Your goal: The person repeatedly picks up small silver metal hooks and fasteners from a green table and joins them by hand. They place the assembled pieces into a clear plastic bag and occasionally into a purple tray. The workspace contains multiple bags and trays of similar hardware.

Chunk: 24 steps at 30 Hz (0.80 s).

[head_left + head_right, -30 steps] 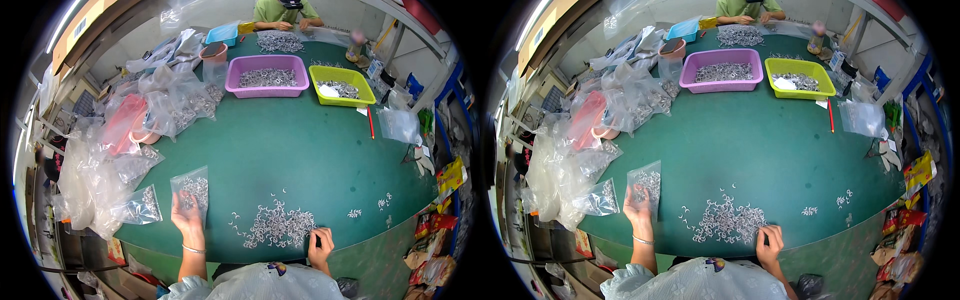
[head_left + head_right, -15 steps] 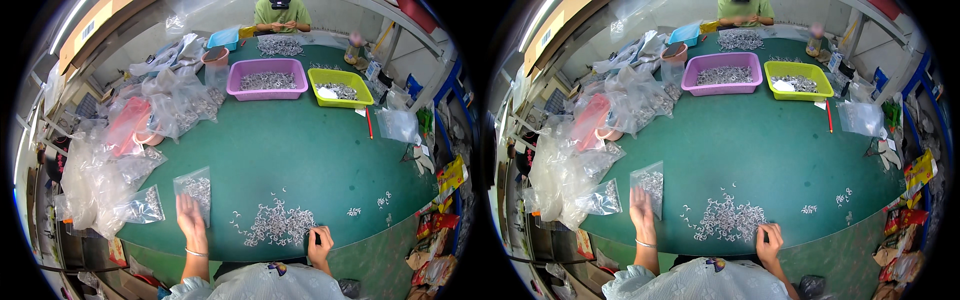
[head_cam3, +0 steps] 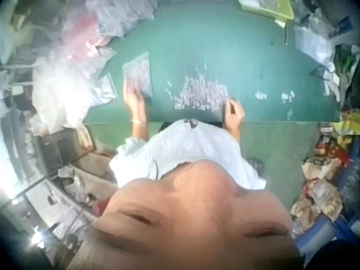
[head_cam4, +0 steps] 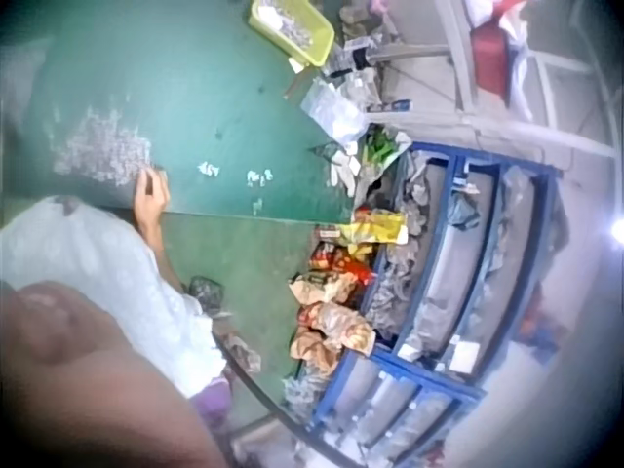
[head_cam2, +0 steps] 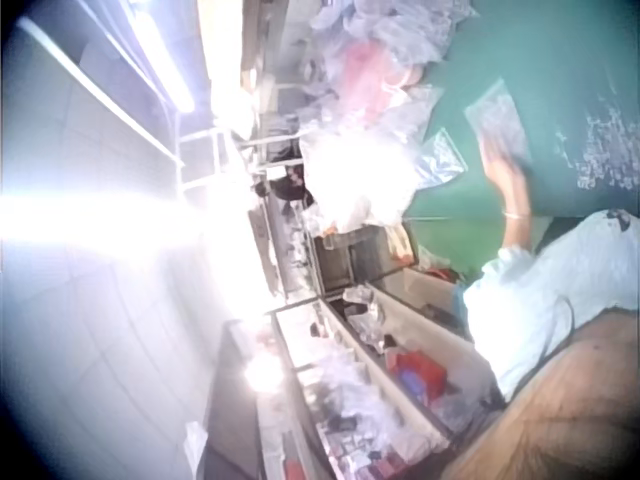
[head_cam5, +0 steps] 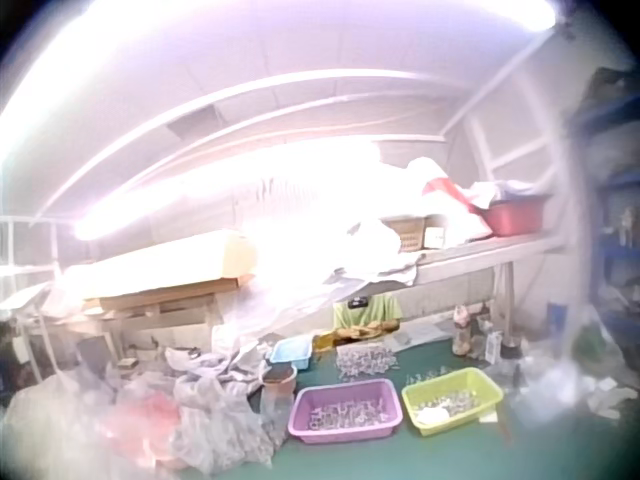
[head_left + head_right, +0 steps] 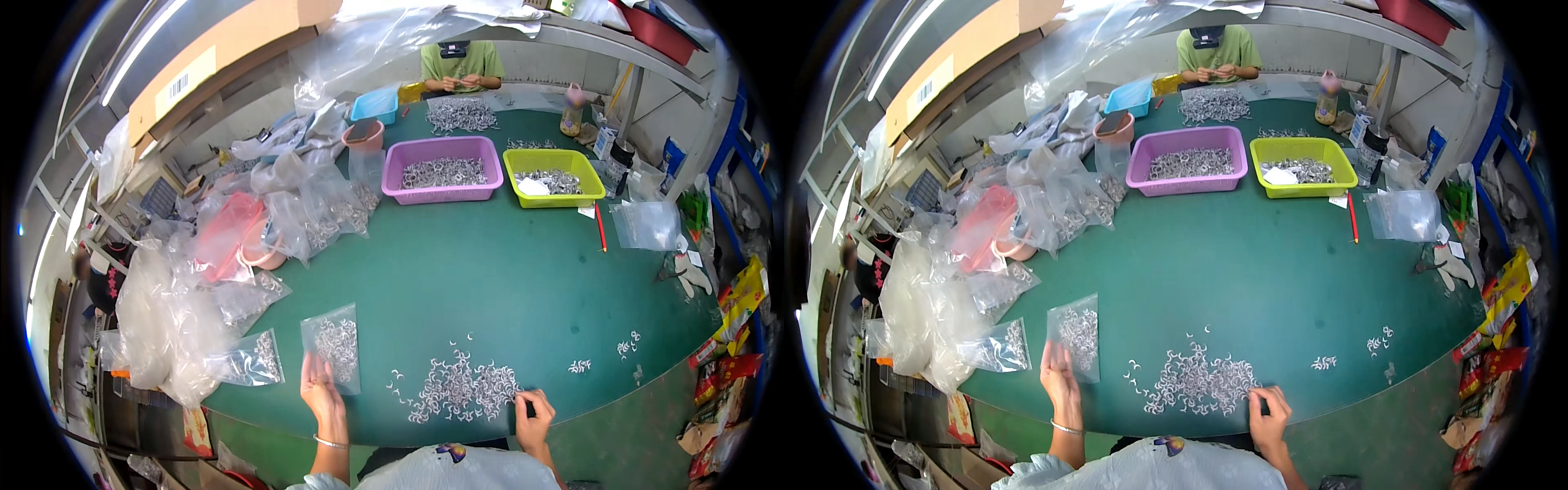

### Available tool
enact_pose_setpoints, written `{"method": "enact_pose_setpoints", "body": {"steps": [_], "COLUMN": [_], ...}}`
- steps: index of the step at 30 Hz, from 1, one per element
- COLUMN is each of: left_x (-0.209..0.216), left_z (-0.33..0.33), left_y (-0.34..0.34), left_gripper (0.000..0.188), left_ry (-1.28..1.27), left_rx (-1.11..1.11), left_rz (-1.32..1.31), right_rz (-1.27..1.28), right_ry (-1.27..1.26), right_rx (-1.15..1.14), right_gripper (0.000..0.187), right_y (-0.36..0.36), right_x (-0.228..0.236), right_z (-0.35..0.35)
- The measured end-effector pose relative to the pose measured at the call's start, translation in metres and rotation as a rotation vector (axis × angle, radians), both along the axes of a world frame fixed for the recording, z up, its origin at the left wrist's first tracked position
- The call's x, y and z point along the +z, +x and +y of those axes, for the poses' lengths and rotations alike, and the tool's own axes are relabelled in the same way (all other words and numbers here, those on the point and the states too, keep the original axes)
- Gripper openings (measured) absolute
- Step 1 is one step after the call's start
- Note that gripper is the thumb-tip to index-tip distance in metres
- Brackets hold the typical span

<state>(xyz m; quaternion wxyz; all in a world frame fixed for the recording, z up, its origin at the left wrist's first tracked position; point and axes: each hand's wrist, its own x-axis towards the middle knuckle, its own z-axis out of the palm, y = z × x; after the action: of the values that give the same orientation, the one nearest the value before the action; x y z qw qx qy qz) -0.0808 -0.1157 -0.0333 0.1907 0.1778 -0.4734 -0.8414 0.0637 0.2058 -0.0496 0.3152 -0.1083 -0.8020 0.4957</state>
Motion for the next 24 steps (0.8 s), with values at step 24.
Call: {"method": "enact_pose_setpoints", "body": {"steps": [24], "left_x": [0.026], "left_z": [0.048], "left_y": [0.035], "left_gripper": [0.032], "left_ry": [-0.488], "left_rx": [0.413], "left_rz": [-0.119], "right_rz": [-0.067], "right_ry": [0.088], "right_rx": [-0.200], "right_gripper": [0.006], "right_y": [0.010], "right_x": [-0.007], "right_z": [0.045]}}
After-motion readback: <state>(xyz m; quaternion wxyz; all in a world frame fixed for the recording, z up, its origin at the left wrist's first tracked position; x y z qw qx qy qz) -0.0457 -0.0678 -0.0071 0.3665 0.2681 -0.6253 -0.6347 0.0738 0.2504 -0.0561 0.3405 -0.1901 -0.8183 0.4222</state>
